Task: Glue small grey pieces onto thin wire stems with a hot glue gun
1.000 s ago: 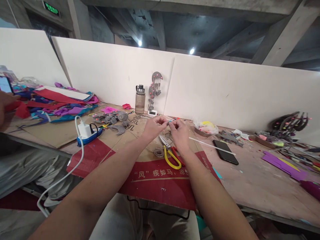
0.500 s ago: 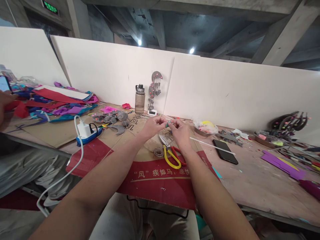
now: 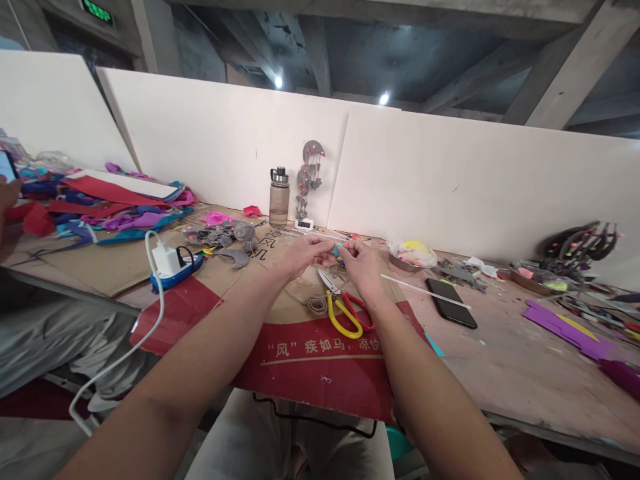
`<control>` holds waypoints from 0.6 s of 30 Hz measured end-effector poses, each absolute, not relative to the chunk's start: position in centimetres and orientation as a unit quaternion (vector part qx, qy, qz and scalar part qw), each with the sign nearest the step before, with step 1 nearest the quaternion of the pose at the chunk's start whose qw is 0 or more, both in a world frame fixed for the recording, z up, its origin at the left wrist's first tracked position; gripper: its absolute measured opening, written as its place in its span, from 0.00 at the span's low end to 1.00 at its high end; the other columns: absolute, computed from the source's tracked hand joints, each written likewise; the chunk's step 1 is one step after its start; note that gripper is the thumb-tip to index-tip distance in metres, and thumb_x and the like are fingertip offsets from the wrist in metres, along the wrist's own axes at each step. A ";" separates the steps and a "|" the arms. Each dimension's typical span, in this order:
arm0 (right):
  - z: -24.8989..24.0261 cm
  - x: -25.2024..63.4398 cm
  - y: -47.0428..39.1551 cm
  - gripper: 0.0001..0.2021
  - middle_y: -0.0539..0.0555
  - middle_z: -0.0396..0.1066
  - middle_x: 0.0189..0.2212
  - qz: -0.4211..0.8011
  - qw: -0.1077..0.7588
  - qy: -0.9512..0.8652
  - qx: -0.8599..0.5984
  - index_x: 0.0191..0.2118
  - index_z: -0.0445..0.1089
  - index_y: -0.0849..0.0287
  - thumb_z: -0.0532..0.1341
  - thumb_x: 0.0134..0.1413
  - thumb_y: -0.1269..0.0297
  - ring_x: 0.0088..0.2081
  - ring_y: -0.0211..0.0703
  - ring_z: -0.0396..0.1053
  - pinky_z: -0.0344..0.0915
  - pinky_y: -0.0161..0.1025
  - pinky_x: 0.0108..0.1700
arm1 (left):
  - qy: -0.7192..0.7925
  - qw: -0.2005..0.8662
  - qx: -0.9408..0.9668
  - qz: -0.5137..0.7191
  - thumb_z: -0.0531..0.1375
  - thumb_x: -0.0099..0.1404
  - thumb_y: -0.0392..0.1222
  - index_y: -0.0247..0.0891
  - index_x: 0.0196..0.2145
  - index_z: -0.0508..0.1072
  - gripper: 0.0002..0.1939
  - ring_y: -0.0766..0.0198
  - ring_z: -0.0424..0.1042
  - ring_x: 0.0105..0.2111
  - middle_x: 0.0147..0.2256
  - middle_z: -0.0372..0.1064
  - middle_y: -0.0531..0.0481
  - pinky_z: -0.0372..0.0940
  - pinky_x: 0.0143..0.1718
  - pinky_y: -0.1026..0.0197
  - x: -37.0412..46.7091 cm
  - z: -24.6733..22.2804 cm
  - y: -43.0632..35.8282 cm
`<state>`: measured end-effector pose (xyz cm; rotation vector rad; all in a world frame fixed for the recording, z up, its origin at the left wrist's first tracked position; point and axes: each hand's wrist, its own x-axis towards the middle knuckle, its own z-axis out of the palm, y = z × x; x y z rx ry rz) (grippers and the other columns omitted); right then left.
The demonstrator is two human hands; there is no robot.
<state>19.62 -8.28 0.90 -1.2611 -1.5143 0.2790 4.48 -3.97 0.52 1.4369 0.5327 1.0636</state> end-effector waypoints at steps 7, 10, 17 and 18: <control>0.8 19.3 -8.4 0.10 0.44 0.56 0.18 0.091 0.529 -0.645 -0.544 0.29 0.68 0.59 0.57 0.49 0.58 0.22 0.36 0.53 0.50 0.36 0.27 | 0.262 0.578 0.617 0.465 0.66 0.53 0.45 0.32 0.28 0.76 0.11 0.70 0.68 0.22 0.23 0.71 0.48 0.60 0.23 0.68 4.8 0.4 -4.2; 0.7 19.1 -8.4 0.09 0.44 0.57 0.18 0.075 0.526 -0.646 -0.548 0.30 0.68 0.58 0.57 0.49 0.58 0.23 0.37 0.55 0.52 0.36 0.29 | 0.270 0.577 0.607 0.475 0.67 0.52 0.44 0.33 0.27 0.75 0.11 0.69 0.69 0.24 0.24 0.70 0.49 0.62 0.24 0.67 4.9 0.2 -3.9; 0.3 18.7 -8.5 0.13 0.51 0.69 0.30 0.141 0.512 -0.674 -0.513 0.40 0.67 0.59 0.54 0.53 0.58 0.32 0.41 0.65 0.59 0.38 0.37 | 0.283 0.476 0.592 0.585 0.66 0.51 0.46 0.34 0.27 0.74 0.12 0.68 0.72 0.26 0.25 0.72 0.50 0.70 0.32 0.62 4.1 -0.3 -2.1; 0.2 18.6 -8.6 0.12 0.52 0.70 0.31 0.135 0.506 -0.684 -0.508 0.38 0.68 0.59 0.53 0.54 0.59 0.34 0.41 0.65 0.60 0.38 0.39 | 0.286 0.469 0.578 0.603 0.66 0.51 0.46 0.33 0.28 0.74 0.12 0.67 0.72 0.26 0.26 0.72 0.50 0.70 0.32 0.62 3.9 -0.3 -1.9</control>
